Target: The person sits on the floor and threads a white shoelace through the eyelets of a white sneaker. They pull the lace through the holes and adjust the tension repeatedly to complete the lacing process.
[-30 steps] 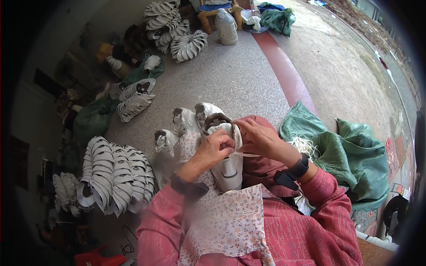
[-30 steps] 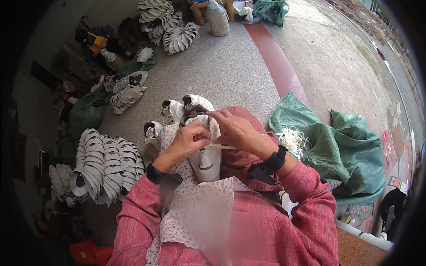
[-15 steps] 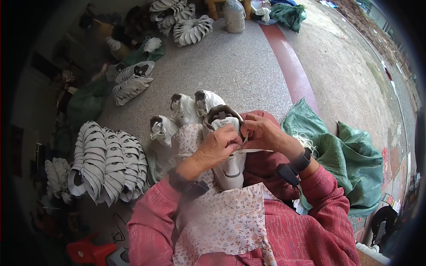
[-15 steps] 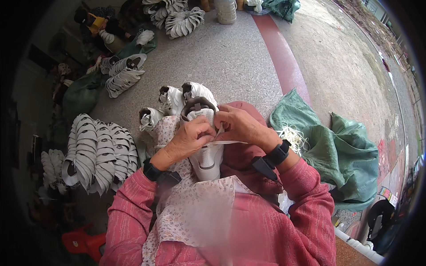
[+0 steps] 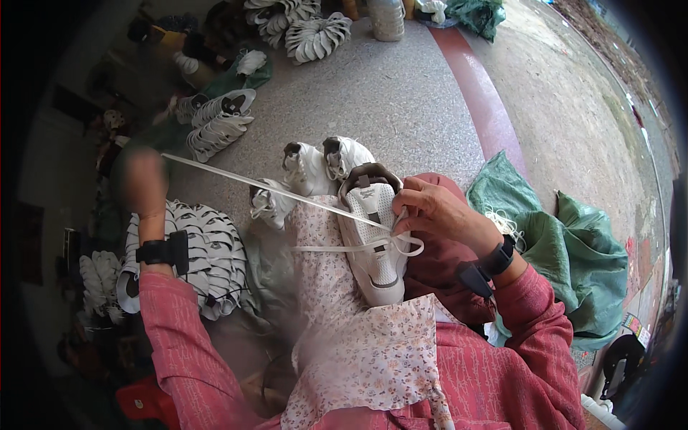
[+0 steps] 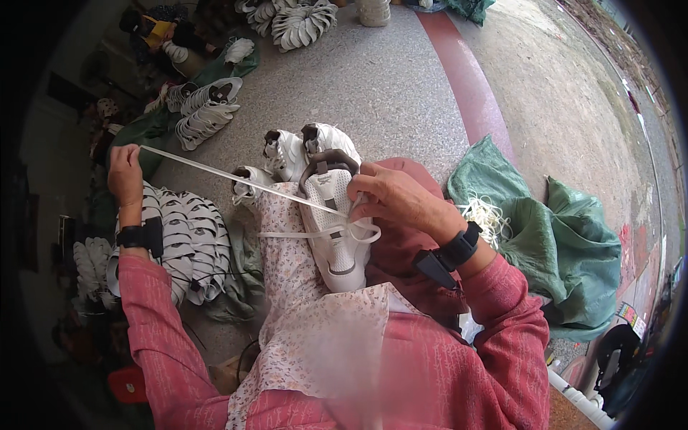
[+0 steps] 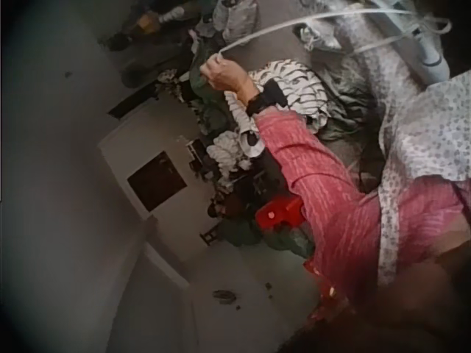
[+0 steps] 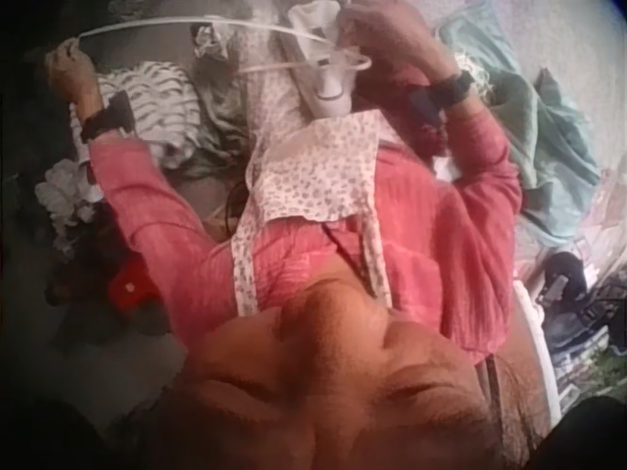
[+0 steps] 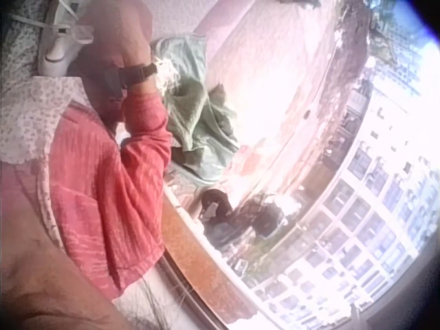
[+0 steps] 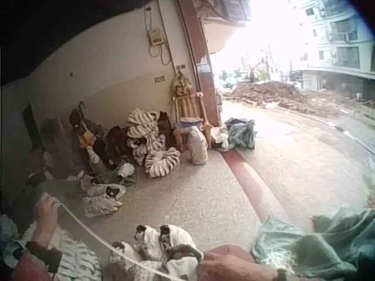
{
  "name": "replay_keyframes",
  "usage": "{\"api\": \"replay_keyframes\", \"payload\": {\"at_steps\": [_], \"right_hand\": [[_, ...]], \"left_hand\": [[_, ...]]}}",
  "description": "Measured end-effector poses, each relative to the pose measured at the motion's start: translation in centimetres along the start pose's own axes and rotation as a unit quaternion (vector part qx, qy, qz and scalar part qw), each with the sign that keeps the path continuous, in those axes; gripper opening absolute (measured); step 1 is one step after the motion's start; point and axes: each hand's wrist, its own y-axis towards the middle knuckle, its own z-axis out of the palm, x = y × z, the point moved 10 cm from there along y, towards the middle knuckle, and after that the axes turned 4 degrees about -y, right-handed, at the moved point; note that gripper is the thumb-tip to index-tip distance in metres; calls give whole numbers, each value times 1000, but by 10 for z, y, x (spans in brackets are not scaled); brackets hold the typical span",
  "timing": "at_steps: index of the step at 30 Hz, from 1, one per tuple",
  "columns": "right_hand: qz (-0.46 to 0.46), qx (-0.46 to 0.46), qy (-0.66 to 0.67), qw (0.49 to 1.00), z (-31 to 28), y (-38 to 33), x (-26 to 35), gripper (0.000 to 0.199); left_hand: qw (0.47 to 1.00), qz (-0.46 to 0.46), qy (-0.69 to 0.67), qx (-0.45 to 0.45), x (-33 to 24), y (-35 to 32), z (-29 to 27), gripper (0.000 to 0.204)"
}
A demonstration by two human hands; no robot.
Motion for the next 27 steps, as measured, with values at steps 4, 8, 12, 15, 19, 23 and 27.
{"api": "replay_keyframes", "payload": {"at_steps": [4, 8, 12, 15, 19, 23, 27], "right_hand": [[-3, -31, 16, 999, -7, -6, 2, 25], [78, -116, 106, 984, -4, -35, -16, 25], [214, -124, 136, 959, 3, -64, -21, 24], [224, -146, 115, 957, -1, -71, -16, 26], [42, -176, -67, 981, -28, -30, 32, 37], [-22, -123, -91, 988, -14, -7, 36, 42], [-50, -159, -78, 983, -7, -6, 27, 38]], "left_hand": [[990, -68, -73, 100, -30, -54, 56, 4], [908, -117, -361, 180, -132, -102, 77, 15], [879, 13, -431, 204, -219, -110, 43, 23], [862, 117, -457, 186, -277, -95, 12, 26], [837, 189, -449, 249, -312, -88, 14, 25], [813, 290, -438, 253, -336, -88, 10, 23], [784, 319, -439, 301, -348, -94, 16, 24]]}}
